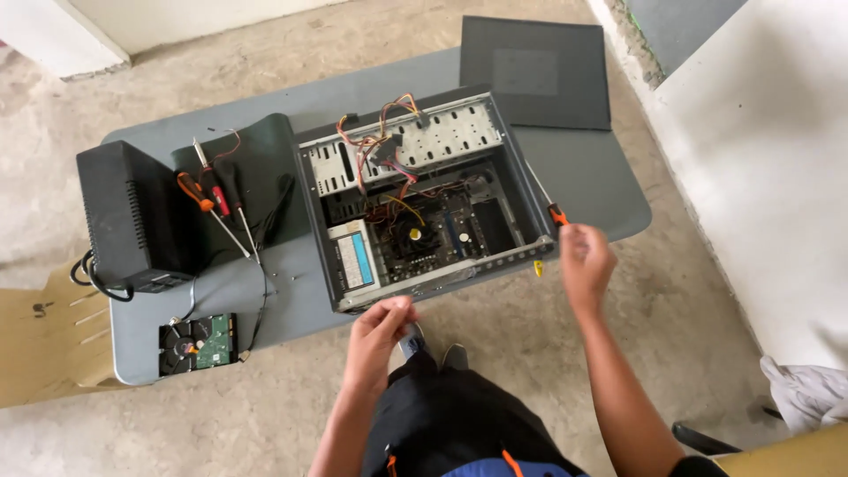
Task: Installing a power supply unit into a desktop computer case and securing it with a screwdriver.
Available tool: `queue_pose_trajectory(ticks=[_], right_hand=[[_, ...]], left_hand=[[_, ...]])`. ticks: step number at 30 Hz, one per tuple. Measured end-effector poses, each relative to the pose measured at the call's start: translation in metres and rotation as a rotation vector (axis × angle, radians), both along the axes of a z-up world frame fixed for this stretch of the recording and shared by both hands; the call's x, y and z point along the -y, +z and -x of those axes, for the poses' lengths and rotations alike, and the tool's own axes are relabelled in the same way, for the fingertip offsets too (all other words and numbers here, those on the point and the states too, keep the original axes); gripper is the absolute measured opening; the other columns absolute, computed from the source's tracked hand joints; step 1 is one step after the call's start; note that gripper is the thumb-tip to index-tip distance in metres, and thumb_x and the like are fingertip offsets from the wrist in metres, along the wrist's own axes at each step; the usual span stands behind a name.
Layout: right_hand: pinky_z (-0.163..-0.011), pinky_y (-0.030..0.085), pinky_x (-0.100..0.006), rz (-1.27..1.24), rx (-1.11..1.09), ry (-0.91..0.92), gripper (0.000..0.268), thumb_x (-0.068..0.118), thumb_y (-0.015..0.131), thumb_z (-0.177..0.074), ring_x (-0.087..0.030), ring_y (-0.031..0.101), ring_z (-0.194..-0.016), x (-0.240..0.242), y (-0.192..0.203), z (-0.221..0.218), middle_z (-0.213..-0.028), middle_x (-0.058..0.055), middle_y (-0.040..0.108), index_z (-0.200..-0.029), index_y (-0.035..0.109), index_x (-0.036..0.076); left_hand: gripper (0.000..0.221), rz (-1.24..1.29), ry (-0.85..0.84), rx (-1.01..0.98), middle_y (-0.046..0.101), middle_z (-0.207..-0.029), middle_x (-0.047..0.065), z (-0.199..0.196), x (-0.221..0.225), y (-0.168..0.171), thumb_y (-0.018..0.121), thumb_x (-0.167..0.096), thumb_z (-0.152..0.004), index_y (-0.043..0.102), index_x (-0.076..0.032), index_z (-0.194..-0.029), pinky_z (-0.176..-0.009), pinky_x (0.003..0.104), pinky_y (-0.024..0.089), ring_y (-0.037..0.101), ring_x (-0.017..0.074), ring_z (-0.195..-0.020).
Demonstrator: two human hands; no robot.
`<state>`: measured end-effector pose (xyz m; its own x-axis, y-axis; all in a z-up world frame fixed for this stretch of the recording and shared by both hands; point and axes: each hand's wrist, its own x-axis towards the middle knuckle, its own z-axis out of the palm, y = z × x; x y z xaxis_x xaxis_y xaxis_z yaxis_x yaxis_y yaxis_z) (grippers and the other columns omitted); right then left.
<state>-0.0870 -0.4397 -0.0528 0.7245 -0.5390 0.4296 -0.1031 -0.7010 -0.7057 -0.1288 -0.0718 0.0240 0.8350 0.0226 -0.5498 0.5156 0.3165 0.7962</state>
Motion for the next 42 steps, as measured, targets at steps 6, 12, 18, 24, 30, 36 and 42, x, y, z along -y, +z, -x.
queue_pose_trajectory(ticks=[6,12,18,24,30,36,42], right_hand=[[-0.112,0.045,-0.053,0.11,-0.281,0.097,0.065,0.036,0.076,-0.1,-0.046,0.059,-0.13,0.12,-0.15,-0.085,-0.134,-0.027,0.066,-0.155,0.061,0.005],[-0.104,0.049,-0.055,0.359,-0.684,0.129,0.039,0.035,0.059,-0.108,-0.049,0.063,-0.115,0.148,-0.239,-0.119,-0.127,-0.026,0.067,-0.138,0.069,0.012],[-0.048,0.039,-0.029,-0.892,-0.141,-0.403,0.031,0.03,0.037,-0.098,-0.014,0.053,-0.056,0.063,-0.072,-0.04,-0.085,-0.005,0.06,-0.115,0.06,0.017],[-0.063,0.051,-0.038,-0.408,-0.64,0.299,0.044,0.028,0.051,-0.093,-0.019,0.065,-0.054,-0.079,0.046,0.161,-0.058,-0.004,0.067,-0.125,0.08,0.02],[-0.073,0.051,-0.025,-0.523,-0.752,0.504,0.049,0.014,0.067,-0.094,-0.011,0.056,-0.064,-0.129,0.056,0.232,-0.091,0.002,0.083,-0.138,0.086,0.024],[-0.064,0.043,-0.027,-0.468,-0.75,0.568,0.048,0.018,0.065,-0.098,-0.013,0.043,-0.059,-0.14,0.065,0.233,-0.065,0.003,0.051,-0.141,0.085,0.029],[-0.067,0.051,-0.026,-0.388,-0.725,0.589,0.048,0.023,0.065,-0.096,-0.01,0.054,-0.06,-0.15,0.065,0.217,-0.073,0.007,0.077,-0.14,0.083,0.031]], left_hand=[[0.021,-0.175,-0.02,-0.116,0.081,-0.092,0.004,0.034,-0.033,0.011,0.08,-0.031,-0.102,0.08,-0.012,-0.095,-0.087,0.031,0.05,0.074,0.0129,-0.093],[0.021,-0.206,0.023,-0.262,0.076,-0.087,0.004,0.082,-0.032,0.011,0.085,-0.031,-0.097,0.083,-0.01,-0.094,-0.083,0.029,0.047,0.067,0.0115,-0.085],[0.025,-0.125,0.048,-0.216,0.087,-0.097,0.011,0.089,-0.024,0.004,0.082,-0.03,-0.098,0.082,-0.005,-0.101,-0.078,0.027,0.058,0.081,0.0186,-0.09],[0.023,0.065,0.093,0.013,0.082,-0.128,0.027,0.049,-0.011,0.031,0.07,-0.022,-0.103,0.069,0.0,-0.106,-0.095,0.042,0.071,0.084,0.0364,-0.107],[0.017,0.056,-0.155,0.027,0.084,-0.129,0.022,0.054,-0.014,0.025,0.068,-0.022,-0.107,0.063,-0.006,-0.105,-0.066,0.031,0.07,0.085,0.0268,-0.082],[0.017,-0.007,-0.047,-0.014,0.086,-0.12,0.017,0.074,-0.025,0.018,0.073,-0.021,-0.104,0.067,-0.006,-0.103,-0.069,0.032,0.07,0.084,0.0264,-0.081],[0.017,-0.012,-0.069,-0.042,0.086,-0.116,0.017,0.063,-0.033,0.022,0.072,-0.023,-0.106,0.068,-0.007,-0.102,-0.072,0.032,0.069,0.084,0.027,-0.086]])
